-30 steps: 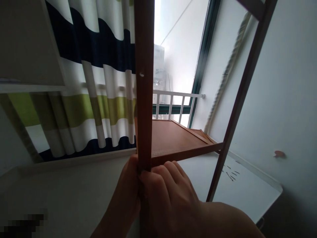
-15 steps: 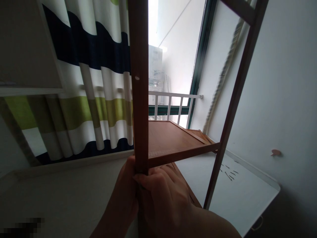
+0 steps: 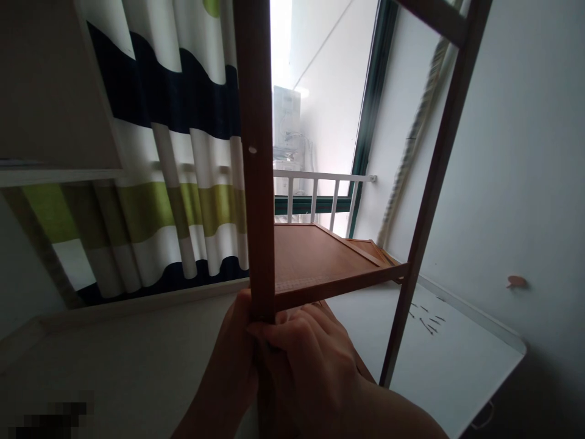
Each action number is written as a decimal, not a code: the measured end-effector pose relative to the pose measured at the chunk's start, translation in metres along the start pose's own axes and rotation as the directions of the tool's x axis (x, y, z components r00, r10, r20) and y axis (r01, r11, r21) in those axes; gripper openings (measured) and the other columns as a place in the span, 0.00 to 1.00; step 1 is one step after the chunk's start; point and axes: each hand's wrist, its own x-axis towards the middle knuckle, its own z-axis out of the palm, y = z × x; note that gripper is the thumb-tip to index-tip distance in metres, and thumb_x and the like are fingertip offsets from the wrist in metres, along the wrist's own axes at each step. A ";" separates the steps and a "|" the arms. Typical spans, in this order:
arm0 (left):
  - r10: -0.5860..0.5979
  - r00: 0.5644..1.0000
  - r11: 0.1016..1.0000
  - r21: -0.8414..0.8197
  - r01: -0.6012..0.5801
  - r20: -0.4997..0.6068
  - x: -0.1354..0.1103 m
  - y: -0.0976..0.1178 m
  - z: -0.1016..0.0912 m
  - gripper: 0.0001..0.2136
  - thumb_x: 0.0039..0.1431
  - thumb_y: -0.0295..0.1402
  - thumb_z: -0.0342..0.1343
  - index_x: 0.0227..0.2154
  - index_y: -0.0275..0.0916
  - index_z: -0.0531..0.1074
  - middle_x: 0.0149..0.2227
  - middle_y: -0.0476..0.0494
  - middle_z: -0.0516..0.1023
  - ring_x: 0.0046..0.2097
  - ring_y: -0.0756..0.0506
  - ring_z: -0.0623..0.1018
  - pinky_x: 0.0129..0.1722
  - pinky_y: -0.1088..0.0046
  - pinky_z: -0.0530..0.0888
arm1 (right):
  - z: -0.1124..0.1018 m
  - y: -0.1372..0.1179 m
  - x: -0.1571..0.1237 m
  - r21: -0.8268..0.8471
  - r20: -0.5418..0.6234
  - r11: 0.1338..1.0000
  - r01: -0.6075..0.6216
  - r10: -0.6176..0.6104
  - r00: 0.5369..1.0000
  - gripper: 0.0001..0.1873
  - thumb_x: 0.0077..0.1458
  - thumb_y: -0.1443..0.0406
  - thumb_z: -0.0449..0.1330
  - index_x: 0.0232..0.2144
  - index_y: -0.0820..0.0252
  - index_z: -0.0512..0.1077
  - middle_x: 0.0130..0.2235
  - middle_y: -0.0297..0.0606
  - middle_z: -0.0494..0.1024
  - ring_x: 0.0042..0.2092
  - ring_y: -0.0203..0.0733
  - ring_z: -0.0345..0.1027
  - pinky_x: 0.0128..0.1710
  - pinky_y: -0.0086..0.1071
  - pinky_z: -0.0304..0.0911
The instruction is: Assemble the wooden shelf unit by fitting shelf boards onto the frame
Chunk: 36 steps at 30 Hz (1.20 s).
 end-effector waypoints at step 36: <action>-0.003 0.999 0.994 0.111 -0.001 0.033 -0.006 0.005 0.009 0.23 0.54 0.40 0.48 0.07 0.34 0.60 0.08 0.52 0.56 0.10 0.58 0.54 0.11 0.84 0.51 | -0.138 0.138 -0.039 0.484 0.077 0.314 -0.817 0.915 0.397 0.26 0.45 0.44 0.59 0.21 0.64 0.67 0.19 0.34 0.63 0.21 0.32 0.53 0.19 0.27 0.49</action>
